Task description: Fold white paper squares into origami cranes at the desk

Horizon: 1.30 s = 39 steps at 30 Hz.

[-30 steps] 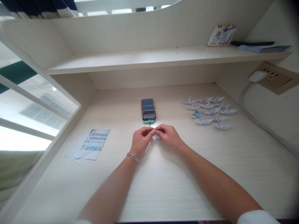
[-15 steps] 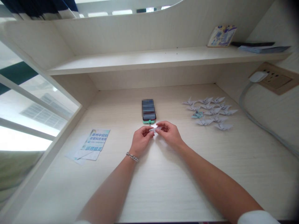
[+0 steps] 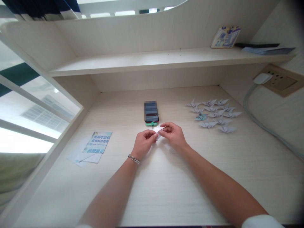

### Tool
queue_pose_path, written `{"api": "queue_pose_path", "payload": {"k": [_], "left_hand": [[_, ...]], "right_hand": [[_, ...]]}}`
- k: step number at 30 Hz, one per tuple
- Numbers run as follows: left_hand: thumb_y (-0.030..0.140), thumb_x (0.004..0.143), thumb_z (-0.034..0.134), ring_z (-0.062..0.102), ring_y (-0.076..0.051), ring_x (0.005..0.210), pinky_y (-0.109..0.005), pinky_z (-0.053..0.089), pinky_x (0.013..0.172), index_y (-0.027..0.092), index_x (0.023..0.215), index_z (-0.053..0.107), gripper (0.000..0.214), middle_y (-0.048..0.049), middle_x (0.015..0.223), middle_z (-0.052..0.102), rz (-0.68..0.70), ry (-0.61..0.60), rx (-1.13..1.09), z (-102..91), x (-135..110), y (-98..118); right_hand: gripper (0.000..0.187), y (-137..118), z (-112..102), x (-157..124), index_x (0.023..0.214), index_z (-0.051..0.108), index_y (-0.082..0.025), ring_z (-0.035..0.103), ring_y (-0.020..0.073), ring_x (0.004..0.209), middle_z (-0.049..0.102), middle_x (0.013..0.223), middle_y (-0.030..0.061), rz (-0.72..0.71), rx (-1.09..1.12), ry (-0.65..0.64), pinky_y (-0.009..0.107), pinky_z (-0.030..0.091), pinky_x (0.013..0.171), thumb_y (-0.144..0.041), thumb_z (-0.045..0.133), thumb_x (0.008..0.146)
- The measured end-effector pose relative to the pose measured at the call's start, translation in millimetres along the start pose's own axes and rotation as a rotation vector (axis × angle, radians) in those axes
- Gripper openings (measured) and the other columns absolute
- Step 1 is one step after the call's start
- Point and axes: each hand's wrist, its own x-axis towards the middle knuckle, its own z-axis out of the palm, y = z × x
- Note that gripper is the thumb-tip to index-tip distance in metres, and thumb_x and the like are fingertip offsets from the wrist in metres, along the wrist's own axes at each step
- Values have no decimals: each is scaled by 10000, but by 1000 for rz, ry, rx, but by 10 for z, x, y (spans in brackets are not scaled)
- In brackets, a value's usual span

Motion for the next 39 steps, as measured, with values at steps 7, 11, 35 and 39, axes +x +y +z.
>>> {"api": "queue_pose_path", "payload": {"k": [7,11,35,39], "left_hand": [[326,676,670,574,-127,583,-251,476,562,111,758,655,230,-56,671,636,-93,12,-172,21,1,-20],[299,653,696,582,-122,617,-253,478,595,113,772,656,225,-49,700,635,-143,113,-359,36,8,-2],[310,697,656,622,-184,817,-347,494,789,122,883,670,265,-99,891,677,16,146,-283,41,26,-99],[318,680,674,623,-184,815,-355,486,811,113,874,676,282,-102,887,681,-7,127,-327,37,30,-96]], "right_hand": [[288,20,9,20,901,594,-179,593,136,611,637,654,4,47,63,9,269,479,585,-359,649,684],[305,48,46,-5,906,591,-177,617,158,671,646,727,27,111,100,-42,273,488,580,-415,615,716],[176,11,92,-98,844,656,-181,617,169,763,673,830,45,-85,-205,-29,286,484,695,-307,621,727],[174,10,96,-105,846,663,-183,609,172,769,660,858,51,-117,-240,0,280,490,662,-302,617,727]]}}
